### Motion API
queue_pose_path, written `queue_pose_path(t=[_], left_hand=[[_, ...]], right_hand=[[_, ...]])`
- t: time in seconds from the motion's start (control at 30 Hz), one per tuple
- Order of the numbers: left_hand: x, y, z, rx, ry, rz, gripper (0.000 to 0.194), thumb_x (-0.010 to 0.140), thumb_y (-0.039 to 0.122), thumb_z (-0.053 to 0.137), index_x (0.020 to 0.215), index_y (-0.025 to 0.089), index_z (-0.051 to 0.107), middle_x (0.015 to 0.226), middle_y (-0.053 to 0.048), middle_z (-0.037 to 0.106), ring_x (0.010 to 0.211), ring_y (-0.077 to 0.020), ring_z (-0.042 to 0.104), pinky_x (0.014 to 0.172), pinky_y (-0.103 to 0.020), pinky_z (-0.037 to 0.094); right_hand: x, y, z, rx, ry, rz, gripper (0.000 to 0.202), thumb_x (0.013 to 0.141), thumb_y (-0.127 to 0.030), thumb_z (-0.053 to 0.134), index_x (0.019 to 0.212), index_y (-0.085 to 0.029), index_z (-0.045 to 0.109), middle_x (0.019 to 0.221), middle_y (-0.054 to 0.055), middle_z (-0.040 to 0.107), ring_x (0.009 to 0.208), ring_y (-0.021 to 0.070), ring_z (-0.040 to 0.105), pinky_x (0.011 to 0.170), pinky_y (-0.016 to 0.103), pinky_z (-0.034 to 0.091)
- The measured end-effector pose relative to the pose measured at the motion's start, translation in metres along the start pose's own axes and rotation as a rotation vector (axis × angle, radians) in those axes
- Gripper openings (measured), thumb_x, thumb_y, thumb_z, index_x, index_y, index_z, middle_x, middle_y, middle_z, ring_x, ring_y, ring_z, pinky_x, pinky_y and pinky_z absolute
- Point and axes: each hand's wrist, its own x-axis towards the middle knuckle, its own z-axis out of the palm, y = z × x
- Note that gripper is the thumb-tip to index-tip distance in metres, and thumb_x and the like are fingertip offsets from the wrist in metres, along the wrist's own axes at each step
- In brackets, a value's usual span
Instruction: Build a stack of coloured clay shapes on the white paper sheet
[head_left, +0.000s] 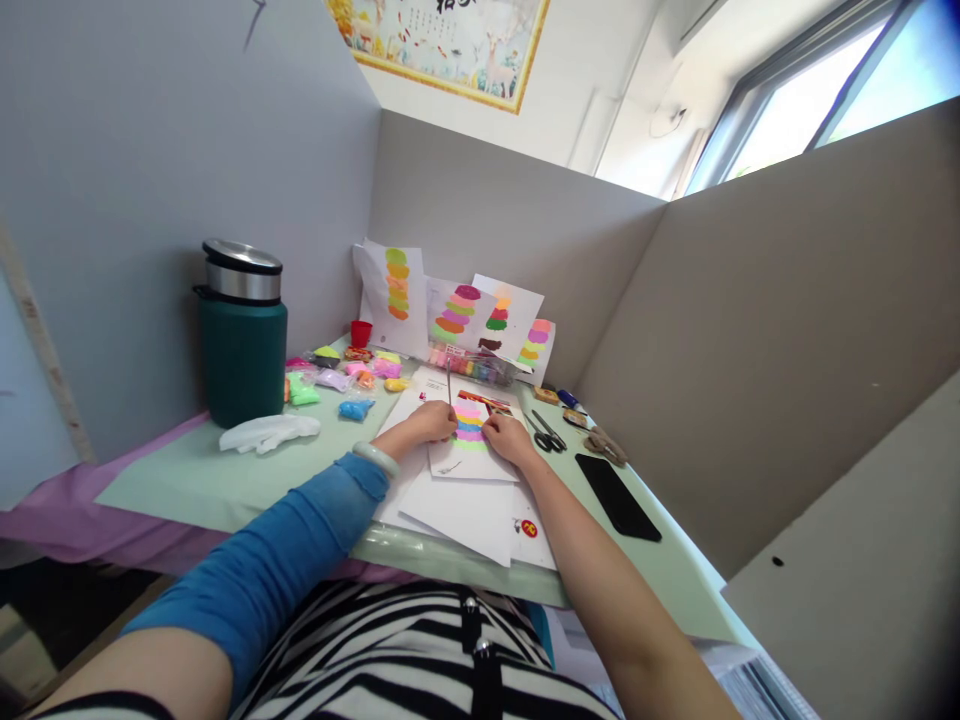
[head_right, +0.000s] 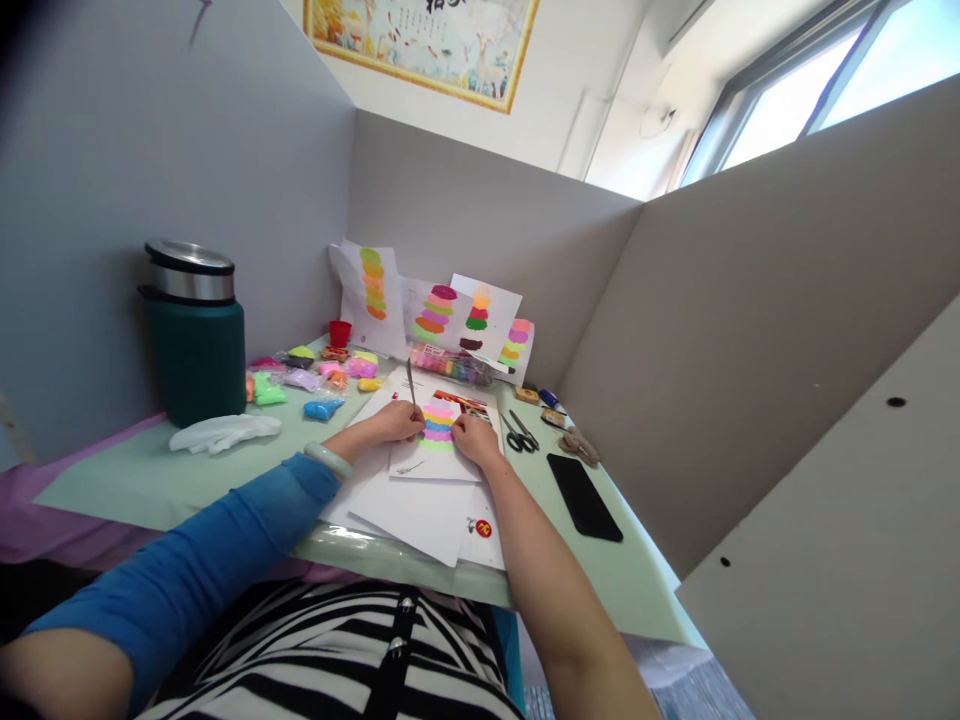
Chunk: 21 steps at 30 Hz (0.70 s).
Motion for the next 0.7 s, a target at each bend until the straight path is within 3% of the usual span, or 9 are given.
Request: queue_pose_path(t=[0.7], left_hand=[[-0.0027,0.0015,-0.0003,-0.015,0.022,0.005,0.015,0.068,0.020,0.055,0.055,0.016,0.060,0.049,-0.002,0.056,0.051,-0.0140,0.052,0.051,-0.022,0.035]], right_hand=[[0.0011,0.0009,0.0009,-0.012,0.002,0.002,0.021,0.085,-0.028,0.047,0.088,-0.021,0.067,0.093,0.004,0.068,0.087,0.0172,0.058,0.069,0.023,0.036]])
